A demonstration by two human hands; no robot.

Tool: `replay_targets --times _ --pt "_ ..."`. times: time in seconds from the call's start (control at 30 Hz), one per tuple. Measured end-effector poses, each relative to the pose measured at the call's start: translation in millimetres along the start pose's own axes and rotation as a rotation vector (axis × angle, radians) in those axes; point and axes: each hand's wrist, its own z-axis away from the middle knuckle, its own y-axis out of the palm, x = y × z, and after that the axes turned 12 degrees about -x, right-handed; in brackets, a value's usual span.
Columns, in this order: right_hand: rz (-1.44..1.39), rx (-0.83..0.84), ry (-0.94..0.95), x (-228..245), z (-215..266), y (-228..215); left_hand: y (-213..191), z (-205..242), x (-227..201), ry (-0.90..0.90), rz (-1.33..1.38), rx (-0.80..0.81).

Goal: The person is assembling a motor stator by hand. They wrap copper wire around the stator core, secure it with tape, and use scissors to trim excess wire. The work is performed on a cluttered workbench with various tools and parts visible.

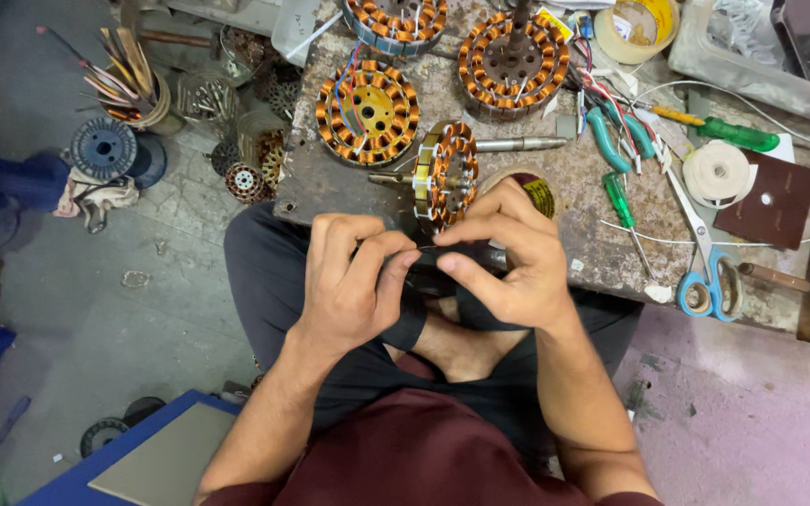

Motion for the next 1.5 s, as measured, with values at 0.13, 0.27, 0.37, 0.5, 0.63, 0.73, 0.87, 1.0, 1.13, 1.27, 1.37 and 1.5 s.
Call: replay_targets --times 0.13,0.27,0.37,0.5,0.63,0.73,0.87,1.0,1.13,1.27,1.37,1.5 --pt "0.151 -0.025 -0.058 2.3 0.1 4.3 0.5 0.8 1.5 0.040 -0.022 0.051" --pt "0.180 -0.112 -0.036 -2.4 5.2 12.9 3.8 1.6 3.2 0.059 -0.065 0.030" --pt "0.157 -0.243 0.109 -8.9 10.8 18.9 7.2 3.4 6.4 0.000 -0.114 -0.095" --pt "0.118 -0.386 0.124 -18.9 19.1 17.5 11.8 11.3 20.5 -0.130 -0.087 -0.202" --pt "0.291 -0.408 0.041 -24.8 14.0 13.0 28.3 13.6 36.4 -0.344 0.108 -0.197" --pt "0.303 -0.373 0.075 -24.9 8.4 11.9 41.5 11.0 51.0 -0.541 0.310 -0.142" --pt "0.320 -0.333 0.055 -24.8 8.5 12.0 50.6 18.2 64.5 -0.561 0.533 -0.083" --pt "0.356 -0.330 0.038 -24.4 4.8 14.1 53.5 22.3 68.9 -0.537 0.596 -0.118" --pt "0.381 -0.329 0.031 -24.0 4.5 16.1 50.1 20.8 69.5 -0.534 0.576 -0.073" --pt "0.387 -0.329 0.036 -24.0 4.1 15.9 47.8 16.1 64.8 -0.498 0.493 -0.055" --pt "0.396 -0.319 0.025 -24.3 3.9 14.9 48.7 12.4 61.3 -0.491 0.487 -0.050" --pt "0.422 -0.310 0.013 -25.4 4.5 15.3 49.3 10.8 58.4 -0.464 0.448 -0.041"
